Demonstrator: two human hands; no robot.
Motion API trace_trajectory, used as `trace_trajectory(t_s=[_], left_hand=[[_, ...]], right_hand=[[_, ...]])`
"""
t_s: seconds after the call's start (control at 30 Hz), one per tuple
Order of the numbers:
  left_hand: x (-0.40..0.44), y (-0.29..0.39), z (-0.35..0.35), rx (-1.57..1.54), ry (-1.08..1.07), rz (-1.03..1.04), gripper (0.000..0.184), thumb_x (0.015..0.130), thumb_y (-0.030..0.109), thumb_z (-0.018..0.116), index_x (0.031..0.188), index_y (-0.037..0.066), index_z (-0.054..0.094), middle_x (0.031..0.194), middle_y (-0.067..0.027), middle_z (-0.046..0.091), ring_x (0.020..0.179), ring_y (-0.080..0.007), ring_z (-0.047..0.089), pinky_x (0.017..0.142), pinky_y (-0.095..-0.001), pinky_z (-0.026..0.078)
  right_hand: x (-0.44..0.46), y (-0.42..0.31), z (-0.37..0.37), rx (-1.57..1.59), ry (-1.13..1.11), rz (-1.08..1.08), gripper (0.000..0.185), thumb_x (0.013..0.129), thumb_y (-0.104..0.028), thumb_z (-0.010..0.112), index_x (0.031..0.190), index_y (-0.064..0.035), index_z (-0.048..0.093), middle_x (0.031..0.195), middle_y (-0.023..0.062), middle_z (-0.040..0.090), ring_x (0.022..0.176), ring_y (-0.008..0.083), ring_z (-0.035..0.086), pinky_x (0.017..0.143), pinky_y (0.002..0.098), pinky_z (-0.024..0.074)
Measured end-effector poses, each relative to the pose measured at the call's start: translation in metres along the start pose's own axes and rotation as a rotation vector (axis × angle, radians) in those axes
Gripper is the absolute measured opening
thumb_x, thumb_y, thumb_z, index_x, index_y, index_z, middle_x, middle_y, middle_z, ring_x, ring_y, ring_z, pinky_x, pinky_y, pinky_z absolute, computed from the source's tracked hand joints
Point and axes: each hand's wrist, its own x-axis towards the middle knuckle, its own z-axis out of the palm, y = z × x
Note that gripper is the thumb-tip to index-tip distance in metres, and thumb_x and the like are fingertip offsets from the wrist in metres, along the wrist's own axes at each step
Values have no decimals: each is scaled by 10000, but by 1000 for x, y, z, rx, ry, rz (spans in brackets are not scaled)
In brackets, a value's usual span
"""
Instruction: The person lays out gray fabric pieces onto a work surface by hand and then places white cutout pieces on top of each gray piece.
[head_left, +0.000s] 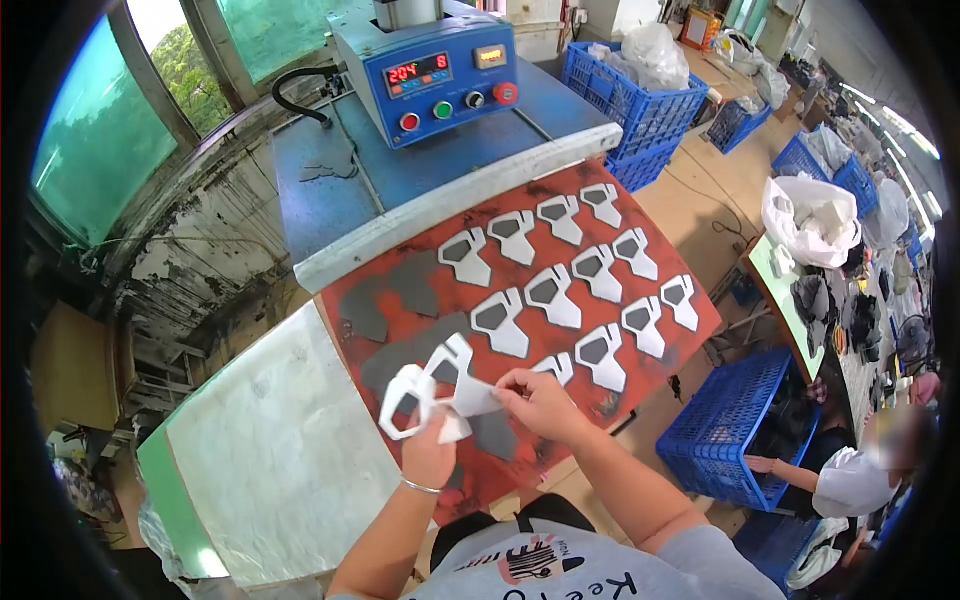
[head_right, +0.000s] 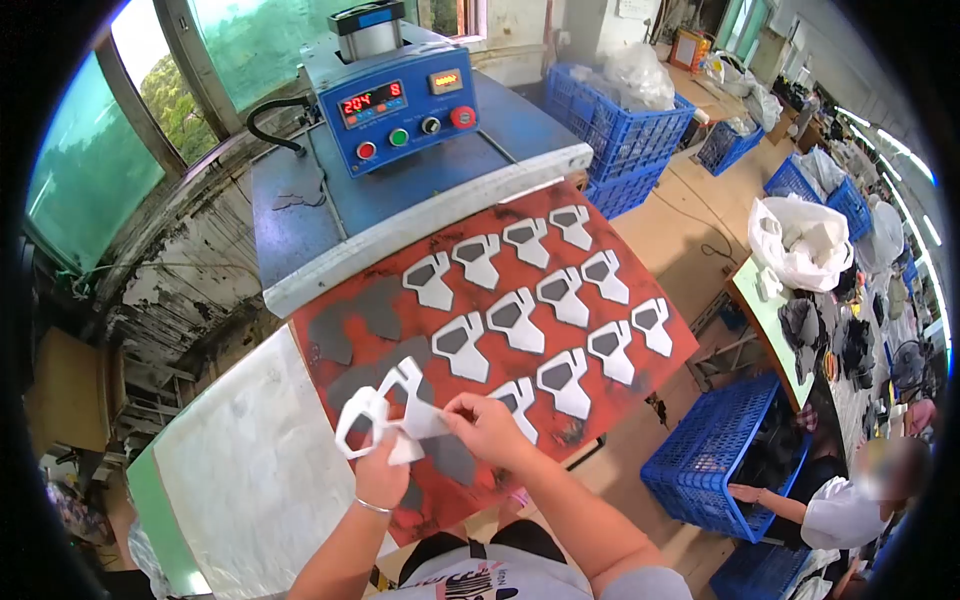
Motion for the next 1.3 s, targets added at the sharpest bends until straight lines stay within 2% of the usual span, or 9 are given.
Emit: trace_trajectory(t_s=[0.03, 0.07, 0.13, 0.27, 0.33, 0.43, 0.77, 0.97, 1.3], left_hand=[[15, -6, -13, -349, 75, -139, 365, 942, 34, 453, 1304, -18, 445, 1197, -148, 571, 1141, -257, 546, 958, -373, 446], [31, -12, -24, -699, 147, -279, 365, 950, 36, 435, 1313, -11, 432, 1209, -155, 566, 1149, -263, 541, 958, -385, 447], [60, -3, -36, -698, 149, -254, 401, 957, 43, 417, 1353, 3, 370, 1285, -165, 518, 1178, -272, 517, 978, -389, 429], [118, -19, -48, -682, 105, -186, 407, 956, 51, 423, 1357, 3, 369, 1351, -149, 465, 1205, -261, 501, 985, -366, 415], [139, -21, -47, -664, 102, -158, 408, 953, 57, 431, 1354, 6, 374, 1358, -144, 459, 1200, -256, 508, 969, -355, 421], [159, -33, -43, -631, 148, -190, 420, 939, 65, 449, 1351, 14, 383, 1364, -117, 452, 1236, -244, 480, 974, -346, 413], [160, -36, -43, -610, 143, -264, 443, 930, 50, 457, 1362, 2, 372, 1364, -133, 444, 1215, -241, 493, 1005, -342, 384], [159, -42, -48, -576, 114, -249, 421, 933, 60, 456, 1348, 37, 393, 1340, -86, 461, 1213, -239, 494, 976, -349, 411], [159, -38, -50, -554, 96, -264, 433, 933, 56, 442, 1361, 31, 379, 1361, -97, 442, 1239, -231, 474, 991, -352, 400]], right_hand=[[21, 8, 4, 0, 28, -163, 146, 902, -154, 608, 885, -10, 622, 683, -1, 577, 637, 53, 544, 522, 228, 406], [35, -6, 7, 19, 41, -119, 147, 903, -154, 606, 894, -8, 619, 689, -3, 580, 641, 59, 558, 511, 221, 425], [68, -21, 18, 146, 56, 33, 149, 902, -167, 609, 901, -18, 621, 706, 4, 593, 650, 62, 572, 512, 216, 453], [149, -13, 48, 185, 148, -63, 162, 898, -181, 615, 904, -19, 624, 732, 14, 611, 655, 69, 584, 518, 220, 472], [180, -9, 60, 329, 222, -52, 174, 894, -187, 621, 905, -14, 627, 755, 18, 624, 657, 73, 592, 501, 220, 469], [201, -6, 66, 250, 283, 56, 204, 877, -200, 645, 901, 2, 644, 738, 32, 633, 633, 83, 600, 494, 215, 474], [215, 1, 59, -120, 280, 232, 213, 811, -151, 632, 784, 58, 667, 672, 115, 671, 555, 158, 649, 469, 284, 532], [217, -5, 59, -186, 282, 275, 194, 809, -137, 640, 785, 56, 647, 683, 110, 660, 569, 165, 657, 468, 284, 541], [214, -10, 62, -201, 316, 275, 188, 779, -107, 612, 725, 70, 647, 637, 137, 668, 542, 190, 659, 487, 306, 548]])
